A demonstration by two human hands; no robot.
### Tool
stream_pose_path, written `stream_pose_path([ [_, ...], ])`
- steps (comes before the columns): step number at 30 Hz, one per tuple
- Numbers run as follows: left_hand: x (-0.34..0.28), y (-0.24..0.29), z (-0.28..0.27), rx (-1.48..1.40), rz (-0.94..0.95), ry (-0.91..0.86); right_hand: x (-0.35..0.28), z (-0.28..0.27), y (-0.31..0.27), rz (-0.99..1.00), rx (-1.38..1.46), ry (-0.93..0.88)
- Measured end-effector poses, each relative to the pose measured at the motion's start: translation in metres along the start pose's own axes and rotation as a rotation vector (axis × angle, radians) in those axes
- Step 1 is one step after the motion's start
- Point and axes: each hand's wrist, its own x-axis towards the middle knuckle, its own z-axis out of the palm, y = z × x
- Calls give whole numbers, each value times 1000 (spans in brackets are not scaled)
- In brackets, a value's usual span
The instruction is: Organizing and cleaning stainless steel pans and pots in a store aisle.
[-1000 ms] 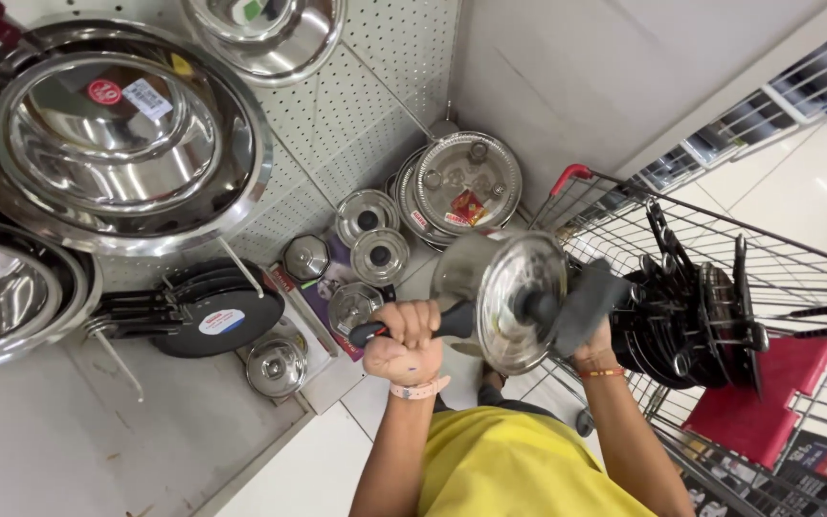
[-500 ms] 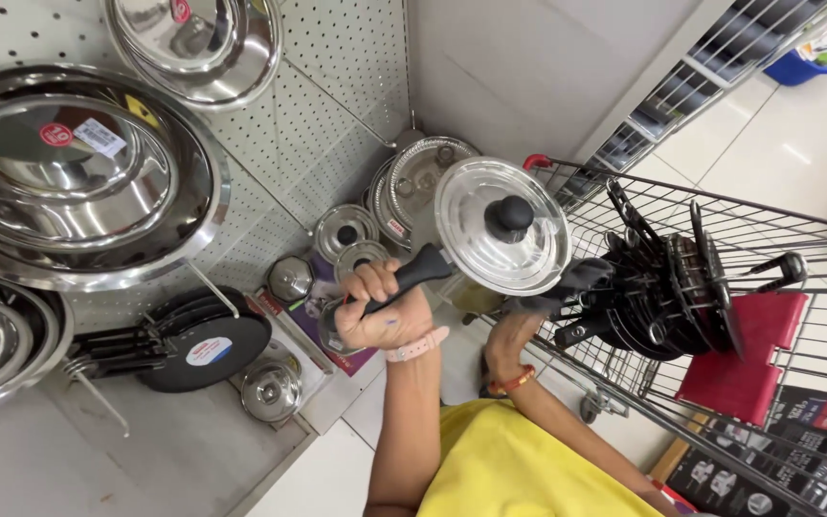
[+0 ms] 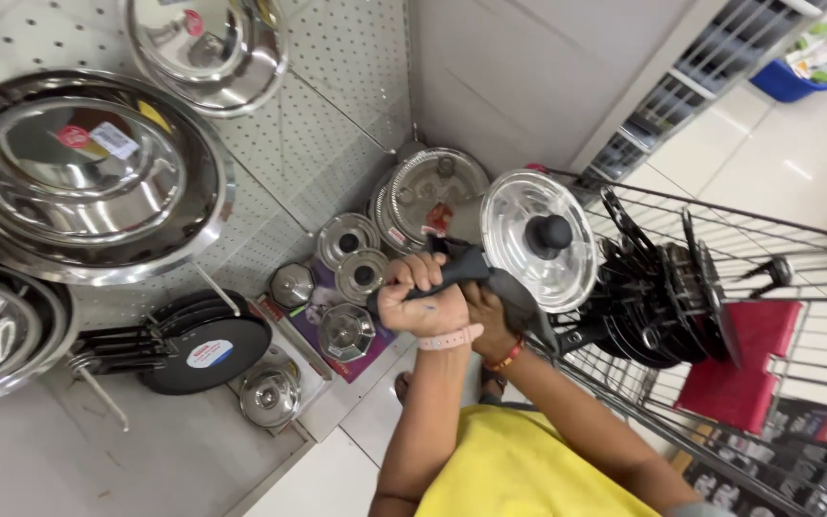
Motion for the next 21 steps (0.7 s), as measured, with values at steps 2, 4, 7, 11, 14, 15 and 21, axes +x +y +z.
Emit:
stream_pose_path([
  [2,-4,-2,-3,14,-10,20,-26,7,18,-49,-21,-144],
  [4,0,0,-2,34,-18,29,-33,-4,31,-96,-37,-277],
  [7,1,7,-2,6,-54,46,-29,-62,41,-434,-253,-381],
  [11,2,17,6,-16,-102,13,-55,-94,84,-610,-449,-173],
  [14,7,29,22,-27,-123,-72,-79,-90,112,-557,-292,-160],
  [15,7,33,28,-33,-132,-122,-82,-92,117,-399,-159,-43],
  [21,6,40,48,1,-120,-196,-56,-110,134,-304,58,126],
])
